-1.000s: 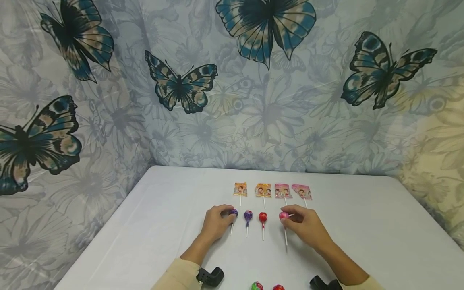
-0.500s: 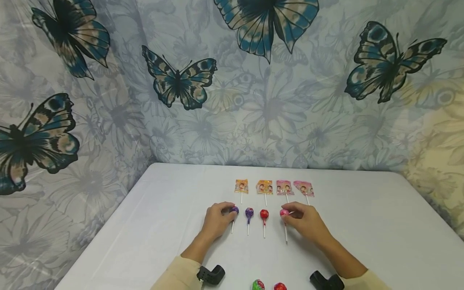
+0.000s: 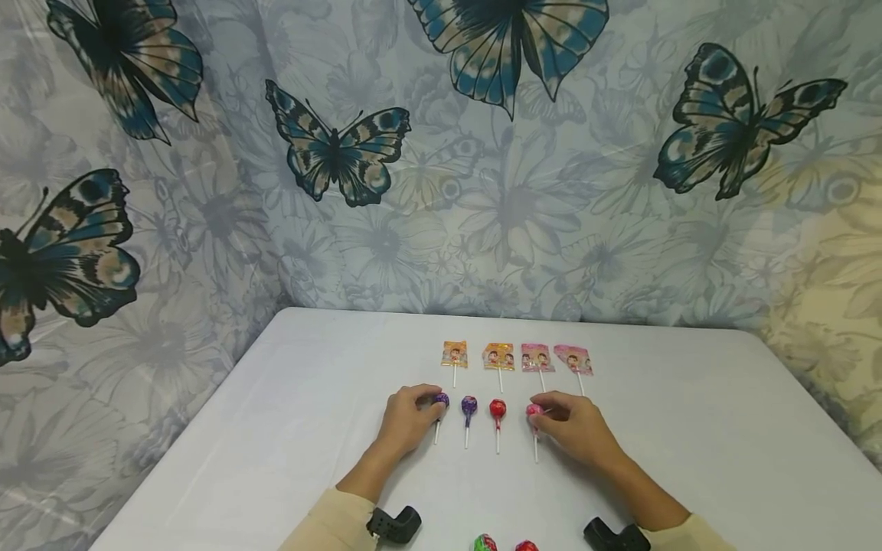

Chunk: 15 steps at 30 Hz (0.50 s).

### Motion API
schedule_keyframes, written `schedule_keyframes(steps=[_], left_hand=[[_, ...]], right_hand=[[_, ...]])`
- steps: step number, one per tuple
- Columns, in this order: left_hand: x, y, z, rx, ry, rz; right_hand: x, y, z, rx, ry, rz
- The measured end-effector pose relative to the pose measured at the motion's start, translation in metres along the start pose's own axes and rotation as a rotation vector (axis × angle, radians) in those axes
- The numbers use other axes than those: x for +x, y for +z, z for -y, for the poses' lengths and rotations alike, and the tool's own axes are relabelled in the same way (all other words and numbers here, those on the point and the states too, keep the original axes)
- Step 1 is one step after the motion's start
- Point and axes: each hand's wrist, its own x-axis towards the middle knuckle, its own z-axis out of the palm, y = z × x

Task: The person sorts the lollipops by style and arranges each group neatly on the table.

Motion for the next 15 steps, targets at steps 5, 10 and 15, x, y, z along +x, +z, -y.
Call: schedule_keyframes(steps=[5,10,15], left_hand=[[0.0003,-0.0019,-0.0010,-0.010,-0.005,0.004],[-0.0001,-0.0024,-0.0006,-0.009,0.003,0.004],[-0.0007,-0.0017,-0.0003,-0.011,0.009,0.002]], right_hand=[[0.0002,0.0013,0.0004,-0.040,0.004,-0.003],[0.0005,0.0022,-0.0014,-0.077,0.013,-0.005],[-0.0005,0.0023,-0.0025,-0.071,0.017,-0.011]])
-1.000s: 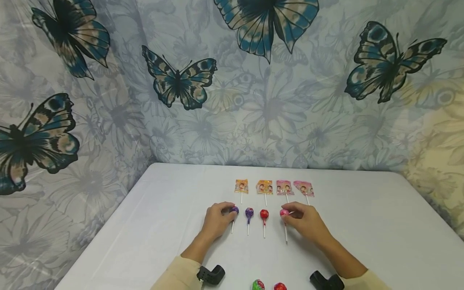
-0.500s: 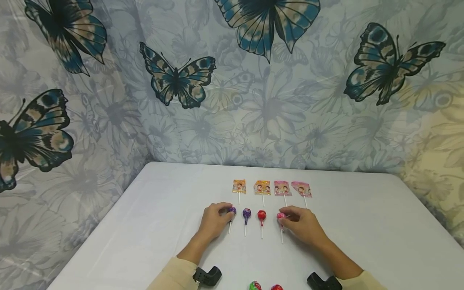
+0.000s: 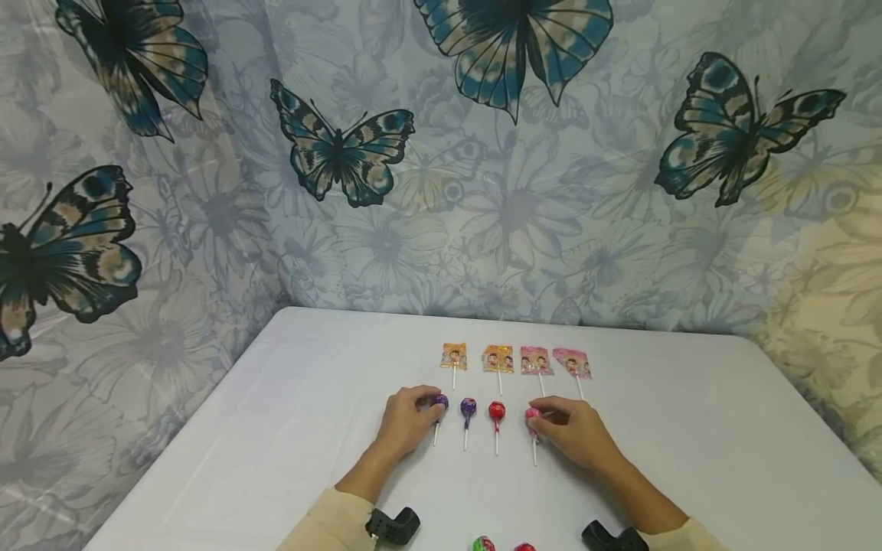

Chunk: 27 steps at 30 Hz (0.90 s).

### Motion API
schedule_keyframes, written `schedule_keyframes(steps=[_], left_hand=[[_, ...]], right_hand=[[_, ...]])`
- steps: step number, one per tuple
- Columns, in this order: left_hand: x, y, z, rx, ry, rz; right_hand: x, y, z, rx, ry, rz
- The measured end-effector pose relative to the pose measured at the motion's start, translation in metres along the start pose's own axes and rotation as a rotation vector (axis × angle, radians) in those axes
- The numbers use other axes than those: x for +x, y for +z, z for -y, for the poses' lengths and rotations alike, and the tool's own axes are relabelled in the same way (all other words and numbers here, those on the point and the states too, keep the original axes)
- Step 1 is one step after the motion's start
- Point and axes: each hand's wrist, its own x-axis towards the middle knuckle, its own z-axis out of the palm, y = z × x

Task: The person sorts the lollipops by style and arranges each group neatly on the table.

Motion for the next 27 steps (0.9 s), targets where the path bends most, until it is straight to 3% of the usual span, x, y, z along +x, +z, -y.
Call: schedule_keyframes(steps=[15,27], left_hand=[[-0.0005,0.0009,0.0006,0.000,-0.008,0.009],[0.0008,0.0005,0.0000,0.002,-0.023,0.007]], right_hand=[[0.0024,0.0006,-0.0044,-0.044,0.029,-0.006],[0.0021,-0.0010,-0.0005,-0.091,0.000,-0.004]])
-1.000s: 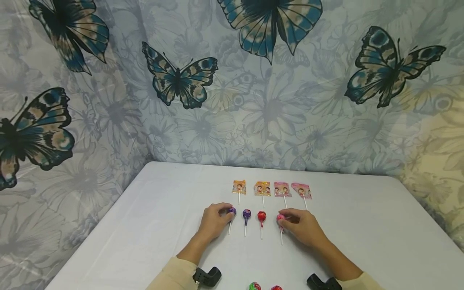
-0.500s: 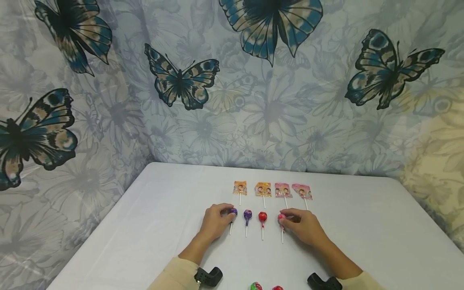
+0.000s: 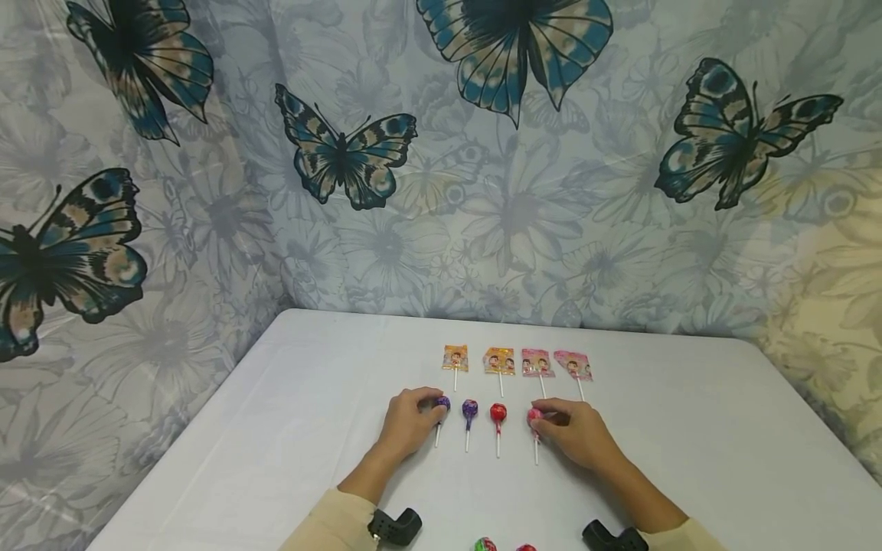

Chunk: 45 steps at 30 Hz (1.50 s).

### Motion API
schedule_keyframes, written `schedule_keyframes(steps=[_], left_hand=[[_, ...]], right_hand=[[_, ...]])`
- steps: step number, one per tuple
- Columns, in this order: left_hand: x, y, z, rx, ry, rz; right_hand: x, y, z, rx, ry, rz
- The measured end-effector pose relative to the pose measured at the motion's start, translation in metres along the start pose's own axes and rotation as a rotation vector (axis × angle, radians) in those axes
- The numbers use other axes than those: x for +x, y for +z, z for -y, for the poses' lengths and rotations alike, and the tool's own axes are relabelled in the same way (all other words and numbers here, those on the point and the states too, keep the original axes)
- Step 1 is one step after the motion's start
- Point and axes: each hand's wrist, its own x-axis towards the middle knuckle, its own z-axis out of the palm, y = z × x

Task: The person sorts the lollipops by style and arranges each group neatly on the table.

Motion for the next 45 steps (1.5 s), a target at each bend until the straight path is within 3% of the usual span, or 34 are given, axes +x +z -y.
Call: schedule_keyframes(steps=[15,23,45], left_hand=[[-0.002,-0.004,0.000,0.009,0.005,-0.012],[-0.002,0.001,0.000,-0.002,0.006,0.002],[-0.002,0.000,-0.002,0.006,0.004,-0.009]], right_hand=[[0.001,0.002,0.002,0.012,0.001,-0.005],[0.000,0.001,-0.001,-0.015,-0.019,-0.041],[0.010,0.009,0.011,-0.004,0.002,0.014]])
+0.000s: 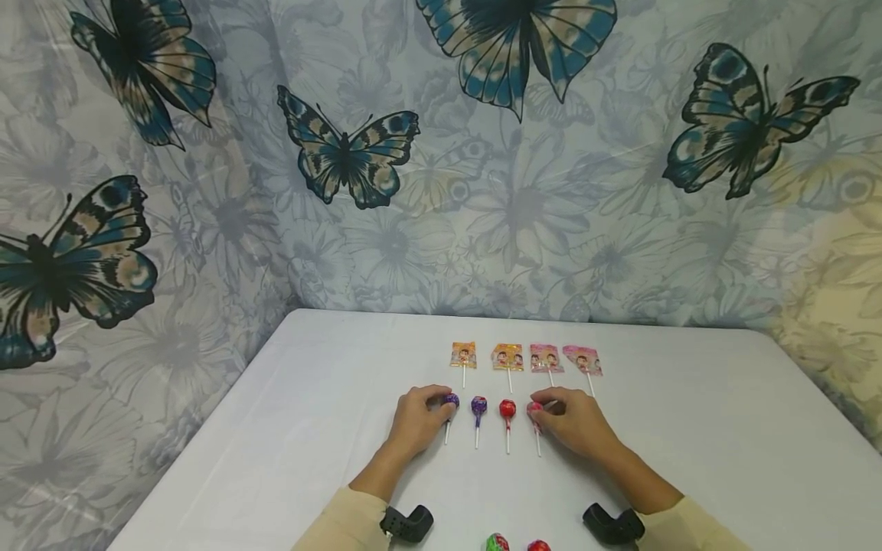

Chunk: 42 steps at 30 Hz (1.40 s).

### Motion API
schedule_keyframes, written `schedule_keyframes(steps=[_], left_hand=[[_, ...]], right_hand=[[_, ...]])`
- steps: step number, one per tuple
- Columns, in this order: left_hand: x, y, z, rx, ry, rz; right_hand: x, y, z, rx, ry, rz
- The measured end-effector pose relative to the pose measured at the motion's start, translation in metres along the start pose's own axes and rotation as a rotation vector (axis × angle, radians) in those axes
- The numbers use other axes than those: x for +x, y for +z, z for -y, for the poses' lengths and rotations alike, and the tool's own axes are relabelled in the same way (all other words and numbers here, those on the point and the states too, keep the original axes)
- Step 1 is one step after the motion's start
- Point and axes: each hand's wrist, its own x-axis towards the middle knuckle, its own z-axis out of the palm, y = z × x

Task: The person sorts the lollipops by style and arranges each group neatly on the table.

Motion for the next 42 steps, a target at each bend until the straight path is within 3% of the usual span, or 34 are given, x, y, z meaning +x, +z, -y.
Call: schedule_keyframes(steps=[8,14,23,42], left_hand=[[-0.001,0.000,0.002,-0.003,-0.006,0.006],[0.001,0.000,0.001,0.005,0.014,0.000],[0.001,-0.001,0.000,0.009,0.018,-0.008],[-0.001,0.001,0.000,-0.011,0.017,-0.016]], right_hand=[[-0.002,-0.002,0.001,-0.012,-0.012,-0.004],[-0.010,-0.016,0.002,-0.009,0.011,-0.027],[-0.023,-0.033,-0.002,0.038,-0.051,-0.063],[-0.075,-0.046,0.019,0.083,-0.103,-0.106]])
